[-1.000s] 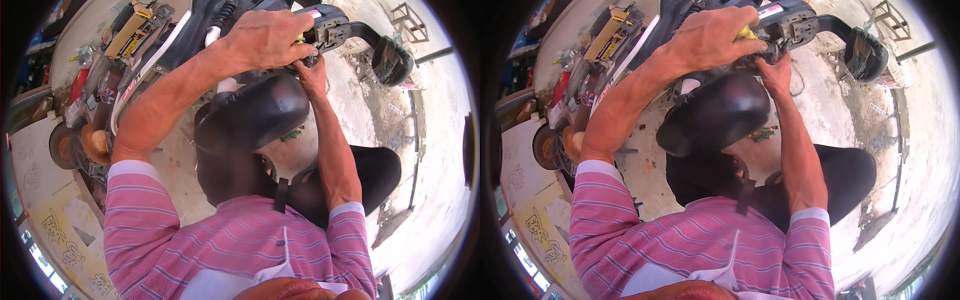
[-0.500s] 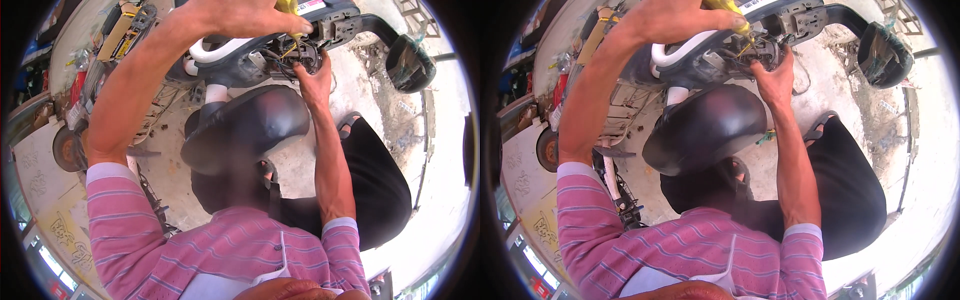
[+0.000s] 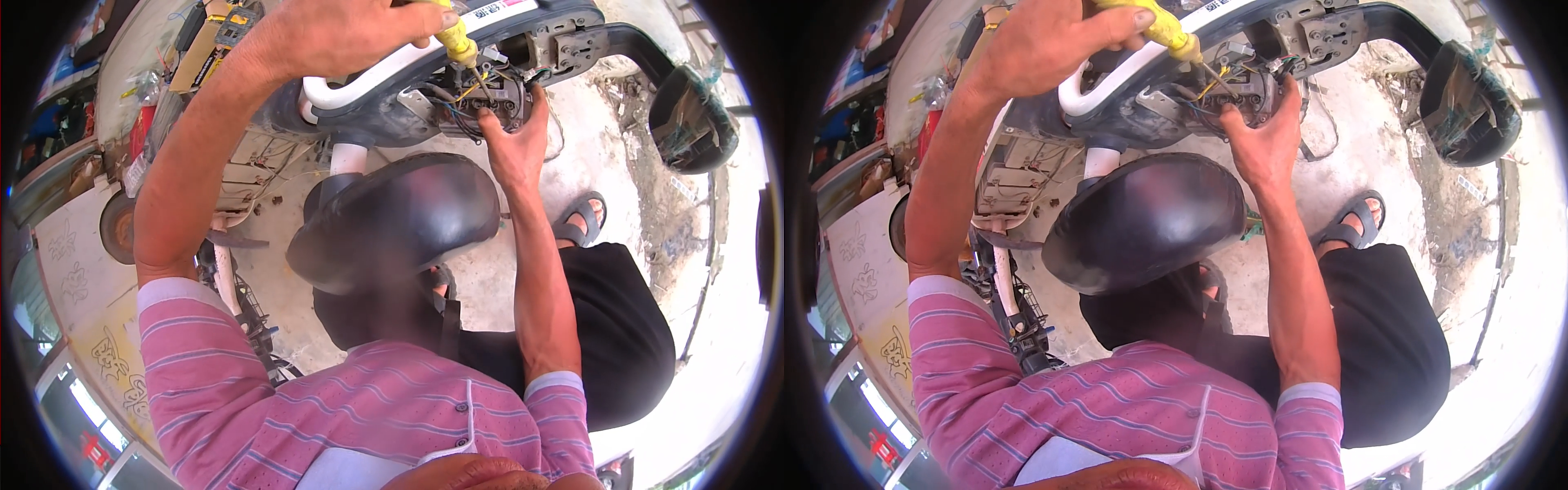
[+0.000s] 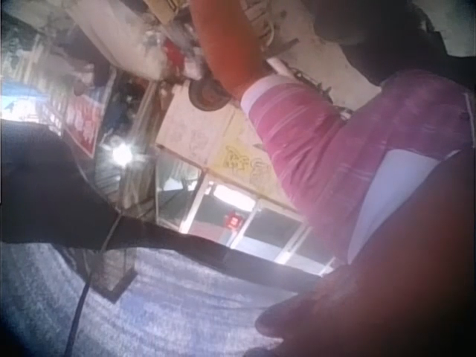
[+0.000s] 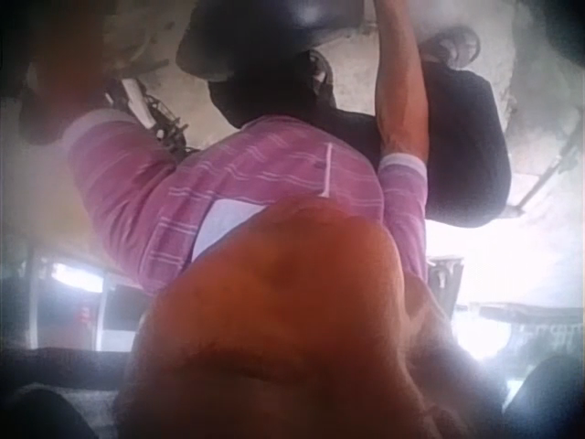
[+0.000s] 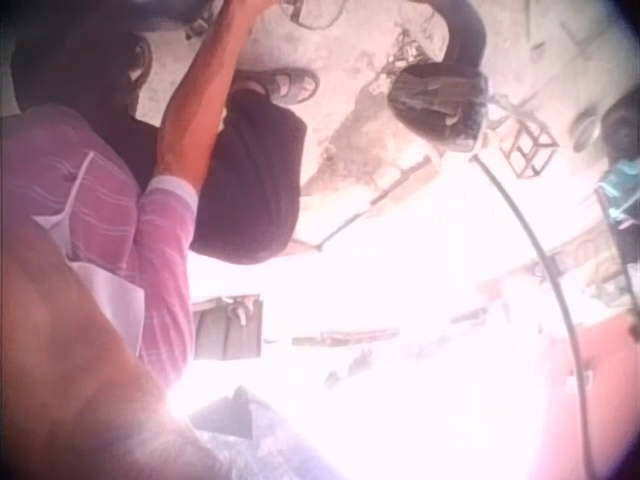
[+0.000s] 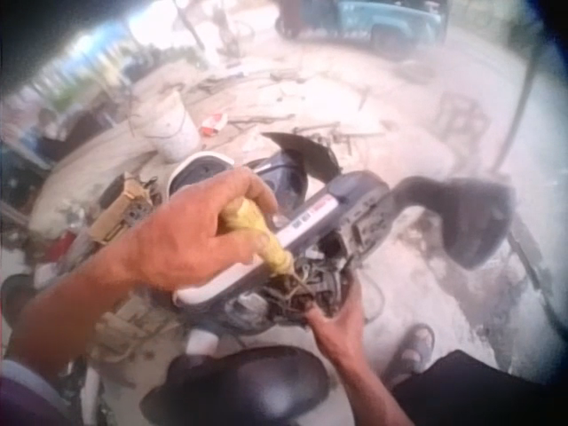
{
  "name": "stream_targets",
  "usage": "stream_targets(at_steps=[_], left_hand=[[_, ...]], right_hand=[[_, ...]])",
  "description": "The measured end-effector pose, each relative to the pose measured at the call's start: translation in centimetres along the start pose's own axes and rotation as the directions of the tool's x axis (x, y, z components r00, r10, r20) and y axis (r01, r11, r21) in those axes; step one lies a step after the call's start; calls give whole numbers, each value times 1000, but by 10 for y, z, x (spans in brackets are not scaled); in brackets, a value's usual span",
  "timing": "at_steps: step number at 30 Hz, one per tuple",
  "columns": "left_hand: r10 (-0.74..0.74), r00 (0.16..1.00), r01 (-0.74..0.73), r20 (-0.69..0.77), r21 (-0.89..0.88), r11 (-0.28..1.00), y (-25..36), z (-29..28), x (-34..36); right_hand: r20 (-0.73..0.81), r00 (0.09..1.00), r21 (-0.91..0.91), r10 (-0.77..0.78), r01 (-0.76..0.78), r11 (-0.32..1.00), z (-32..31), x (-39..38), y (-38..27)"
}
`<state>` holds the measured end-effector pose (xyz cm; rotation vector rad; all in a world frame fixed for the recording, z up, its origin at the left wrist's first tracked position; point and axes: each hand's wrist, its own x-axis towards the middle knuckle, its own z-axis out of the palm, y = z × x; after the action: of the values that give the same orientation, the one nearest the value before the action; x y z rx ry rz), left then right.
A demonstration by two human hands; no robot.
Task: The person works on the internal components of an electric scooter using a screwdriver and their hands. They are seen manipulating wires and various parts near the seat area and rear wheel.
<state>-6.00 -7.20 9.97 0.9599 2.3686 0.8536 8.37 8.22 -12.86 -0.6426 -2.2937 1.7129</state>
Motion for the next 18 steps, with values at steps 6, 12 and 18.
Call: stream_targets(at_steps=[6, 12, 18], left_hand=[[-254, 967, 250, -3, 185, 950, 21, 1, 11], [-126, 985, 158, -116, 328, 931, -3, 9, 8], [85, 994, -95, 75, 132, 987, 2, 1, 0]], right_hand=[[-7, 1000, 5, -21, 21, 1000, 3, 1, 8], [9, 1000, 34, -10, 10, 999, 1, 0, 4], [3, 1000, -21, -25, 25, 999, 0, 0, 6]])
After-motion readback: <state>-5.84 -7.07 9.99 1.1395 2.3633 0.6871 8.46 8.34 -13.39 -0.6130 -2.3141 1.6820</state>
